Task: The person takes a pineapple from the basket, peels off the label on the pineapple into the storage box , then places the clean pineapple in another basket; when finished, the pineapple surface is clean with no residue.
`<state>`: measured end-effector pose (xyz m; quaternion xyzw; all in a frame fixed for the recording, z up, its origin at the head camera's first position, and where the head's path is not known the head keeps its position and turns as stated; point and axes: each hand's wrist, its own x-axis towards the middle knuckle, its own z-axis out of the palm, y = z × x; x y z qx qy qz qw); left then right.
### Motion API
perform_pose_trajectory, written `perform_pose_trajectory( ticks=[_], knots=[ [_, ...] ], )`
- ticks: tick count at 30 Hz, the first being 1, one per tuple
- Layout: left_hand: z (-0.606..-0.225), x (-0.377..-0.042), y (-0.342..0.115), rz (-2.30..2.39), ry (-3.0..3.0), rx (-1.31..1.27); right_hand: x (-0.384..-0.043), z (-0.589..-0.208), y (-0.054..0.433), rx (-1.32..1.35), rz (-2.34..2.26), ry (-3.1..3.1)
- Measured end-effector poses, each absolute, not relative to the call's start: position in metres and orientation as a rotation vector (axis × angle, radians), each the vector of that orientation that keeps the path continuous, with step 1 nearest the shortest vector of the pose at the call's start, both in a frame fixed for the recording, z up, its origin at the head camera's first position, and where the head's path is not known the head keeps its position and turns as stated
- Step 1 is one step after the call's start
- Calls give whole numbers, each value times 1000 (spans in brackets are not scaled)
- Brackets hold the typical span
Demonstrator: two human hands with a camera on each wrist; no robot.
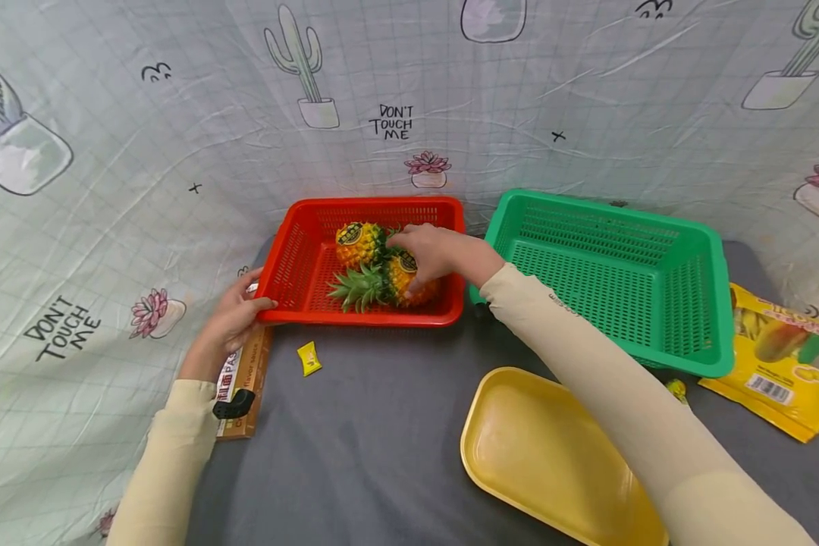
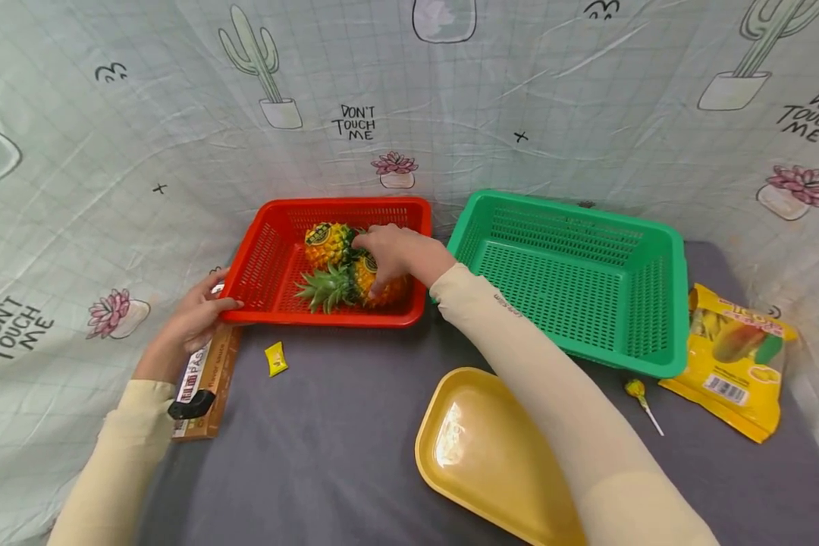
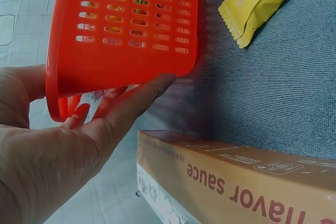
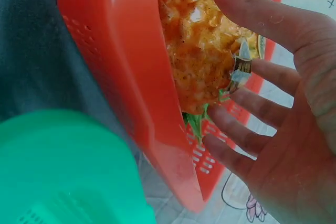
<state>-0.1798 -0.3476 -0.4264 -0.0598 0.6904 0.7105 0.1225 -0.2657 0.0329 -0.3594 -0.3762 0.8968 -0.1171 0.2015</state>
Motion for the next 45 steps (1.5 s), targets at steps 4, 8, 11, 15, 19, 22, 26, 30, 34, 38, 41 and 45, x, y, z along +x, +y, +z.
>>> perform_pose_trajectory(
  ticks=[4, 8, 11, 15, 19, 22, 26, 30, 34, 38, 41, 45],
  knots=[
    [-427, -179, -347, 2061, 2022, -190, -264, -364, 29, -1033, -354, 2501],
    [-427, -177, -346, 2067, 2018, -213, -261, -370, 26, -1026, -354, 2504],
    [-429, -175, -346, 2091, 1992, -239, -259, -374, 24, -1029, -347, 2510],
    [-430, -174, -347, 2123, 1941, -271, -257, -379, 24, -1029, -349, 2526],
    [-429, -173, -348, 2132, 1926, -285, -257, -381, 24, -1024, -344, 2548],
    [-428, -173, -348, 2137, 1915, -298, -258, -382, 24, -1027, -335, 2558],
    [-427, -173, -348, 2137, 1901, -336, -260, -384, 24, -1036, -323, 2567],
    [-428, -174, -347, 2130, 1903, -352, -261, -385, 25, -1061, -310, 2579],
    [-430, -174, -346, 2141, 1892, -328, -261, -385, 27, -1087, -312, 2592],
    [-432, -174, -346, 2132, 1899, -332, -259, -385, 28, -1104, -321, 2601],
    [-434, -175, -346, 2119, 1908, -352, -258, -385, 29, -1115, -329, 2607],
    [-432, -175, -346, 2085, 1941, -385, -256, -382, 31, -1128, -349, 2610]
  ],
)
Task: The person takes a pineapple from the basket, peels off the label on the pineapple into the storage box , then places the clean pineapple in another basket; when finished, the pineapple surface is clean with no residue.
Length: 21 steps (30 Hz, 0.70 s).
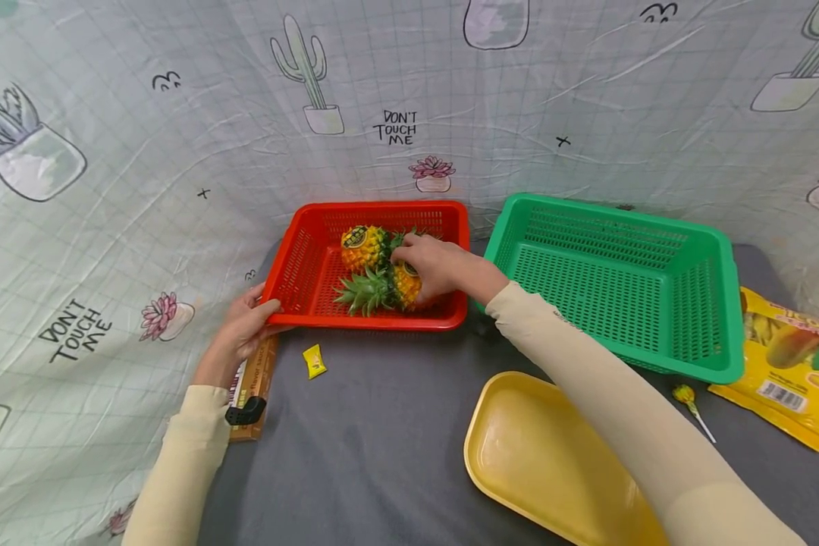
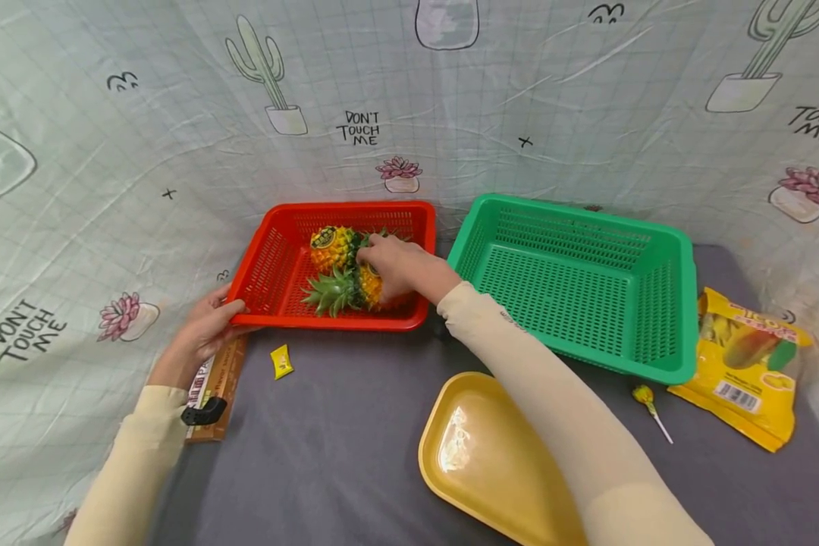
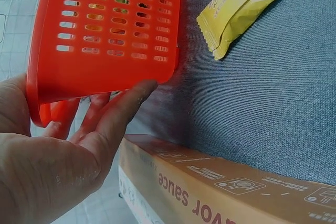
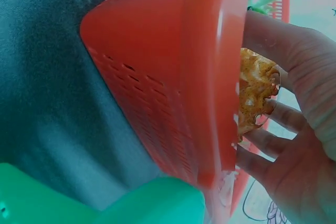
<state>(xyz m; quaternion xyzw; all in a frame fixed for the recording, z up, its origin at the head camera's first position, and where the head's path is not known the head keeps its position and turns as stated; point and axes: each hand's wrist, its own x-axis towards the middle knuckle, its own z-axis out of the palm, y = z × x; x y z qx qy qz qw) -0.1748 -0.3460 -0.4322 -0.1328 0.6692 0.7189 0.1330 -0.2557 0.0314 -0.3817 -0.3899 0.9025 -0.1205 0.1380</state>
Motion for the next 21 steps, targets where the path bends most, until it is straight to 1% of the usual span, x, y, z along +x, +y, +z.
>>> perform_pose_trajectory(
  ticks=[9, 21],
  knots=[
    [-432, -172, -345, 2104, 1910, -369, -247, -376, 39, -1179, -409, 2631],
    [-431, -174, -340, 2134, 1875, -375, -236, -365, 38, -1241, -358, 2709]
  ],
)
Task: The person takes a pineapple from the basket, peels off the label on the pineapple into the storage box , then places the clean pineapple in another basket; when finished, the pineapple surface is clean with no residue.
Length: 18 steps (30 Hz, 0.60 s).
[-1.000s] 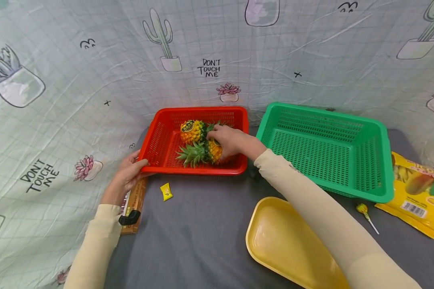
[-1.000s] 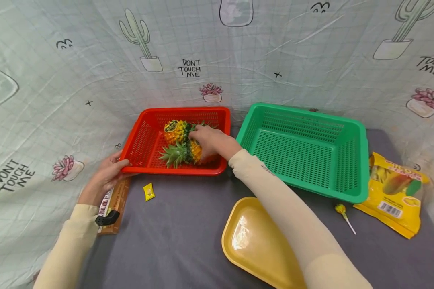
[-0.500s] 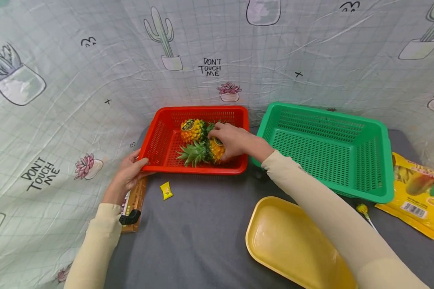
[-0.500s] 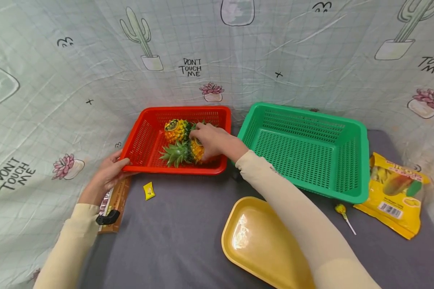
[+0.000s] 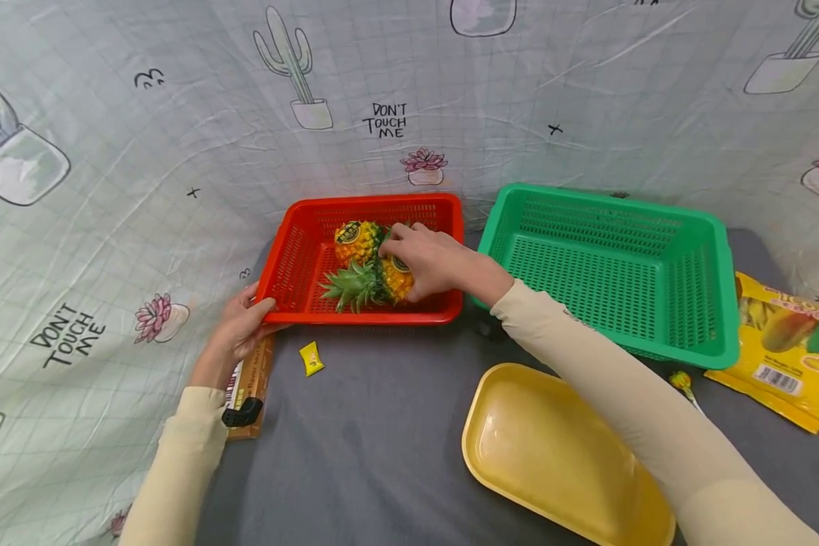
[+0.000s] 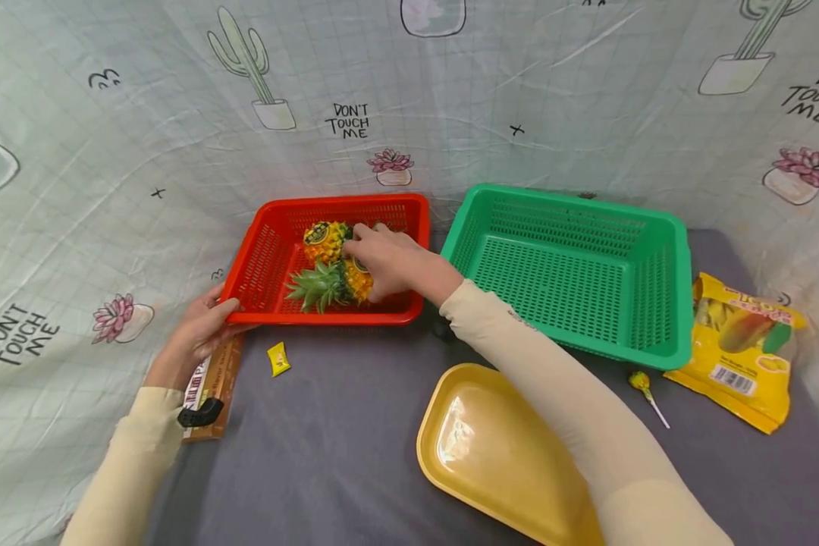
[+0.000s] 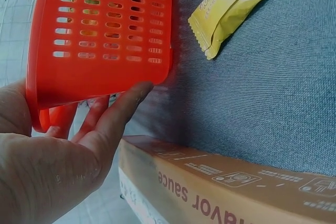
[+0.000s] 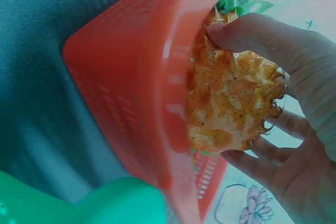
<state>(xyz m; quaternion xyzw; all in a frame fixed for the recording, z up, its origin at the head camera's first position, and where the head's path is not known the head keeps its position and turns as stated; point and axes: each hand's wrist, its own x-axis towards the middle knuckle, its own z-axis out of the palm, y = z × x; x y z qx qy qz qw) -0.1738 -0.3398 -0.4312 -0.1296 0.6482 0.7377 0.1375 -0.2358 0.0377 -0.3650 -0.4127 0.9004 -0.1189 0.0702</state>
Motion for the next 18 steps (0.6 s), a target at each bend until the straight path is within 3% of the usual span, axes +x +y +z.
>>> perform_pose_trajectory(
  ticks=[18],
  knots=[
    [-429, -173, -343, 2125, 1879, -329, -224, -342, 53, -1224, -453, 2760]
  ],
)
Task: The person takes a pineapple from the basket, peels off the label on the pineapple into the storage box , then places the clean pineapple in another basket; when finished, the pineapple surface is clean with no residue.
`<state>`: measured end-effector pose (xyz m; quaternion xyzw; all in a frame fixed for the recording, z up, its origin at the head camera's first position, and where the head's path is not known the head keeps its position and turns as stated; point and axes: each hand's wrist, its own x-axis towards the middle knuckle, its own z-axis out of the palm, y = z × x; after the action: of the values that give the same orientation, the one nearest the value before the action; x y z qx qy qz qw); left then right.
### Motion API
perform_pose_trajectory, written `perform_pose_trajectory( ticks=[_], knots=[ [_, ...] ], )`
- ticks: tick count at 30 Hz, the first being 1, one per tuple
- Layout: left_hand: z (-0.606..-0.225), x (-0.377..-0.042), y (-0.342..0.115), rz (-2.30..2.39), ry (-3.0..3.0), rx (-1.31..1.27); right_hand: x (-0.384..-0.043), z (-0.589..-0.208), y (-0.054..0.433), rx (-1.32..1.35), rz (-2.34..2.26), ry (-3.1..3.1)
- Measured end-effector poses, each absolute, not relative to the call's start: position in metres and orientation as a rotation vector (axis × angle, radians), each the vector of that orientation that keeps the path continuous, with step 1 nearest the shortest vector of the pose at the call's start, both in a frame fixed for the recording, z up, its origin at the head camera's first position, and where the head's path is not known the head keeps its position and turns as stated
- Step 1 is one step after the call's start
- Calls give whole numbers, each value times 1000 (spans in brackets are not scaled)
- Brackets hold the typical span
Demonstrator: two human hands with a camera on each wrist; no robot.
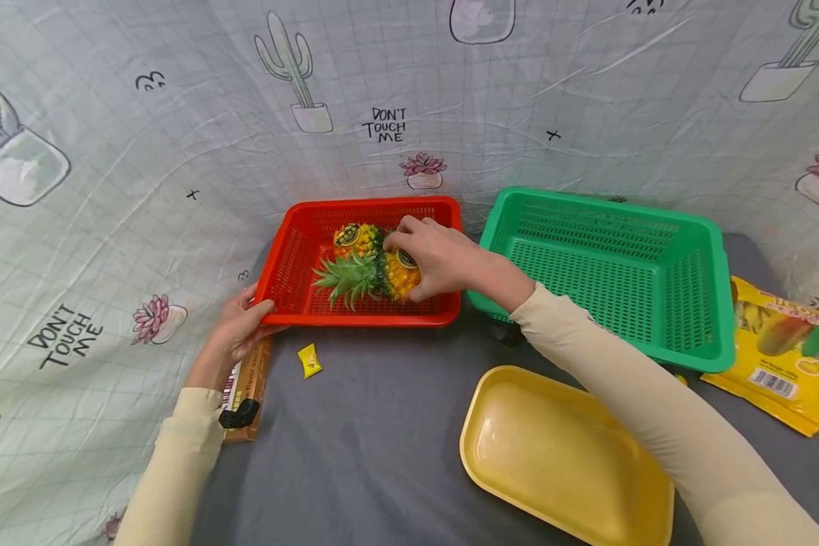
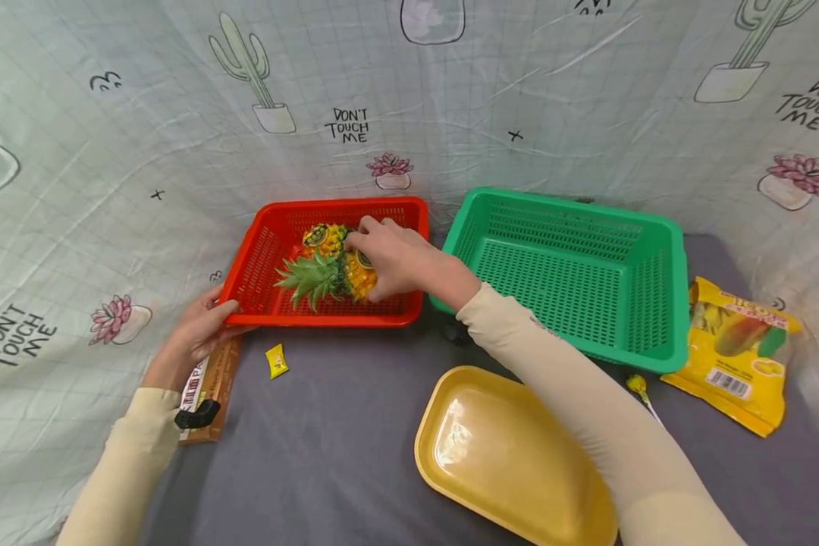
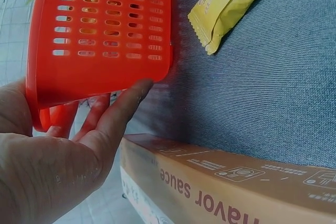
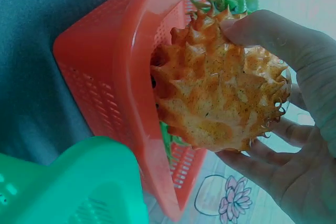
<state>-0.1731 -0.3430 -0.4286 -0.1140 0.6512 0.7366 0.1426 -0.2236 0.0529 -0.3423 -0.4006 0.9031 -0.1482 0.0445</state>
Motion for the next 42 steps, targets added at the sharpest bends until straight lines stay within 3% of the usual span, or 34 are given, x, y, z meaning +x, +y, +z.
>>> perform_pose_trajectory(
  ticks=[25, 42],
  knots=[
    [-436, -176, -345, 2161, 1875, -300, -174, -317, 49, -1444, -521, 2725],
    [-437, -173, -346, 2211, 1785, -253, -127, -323, 36, -1594, -440, 2601]
  ],
)
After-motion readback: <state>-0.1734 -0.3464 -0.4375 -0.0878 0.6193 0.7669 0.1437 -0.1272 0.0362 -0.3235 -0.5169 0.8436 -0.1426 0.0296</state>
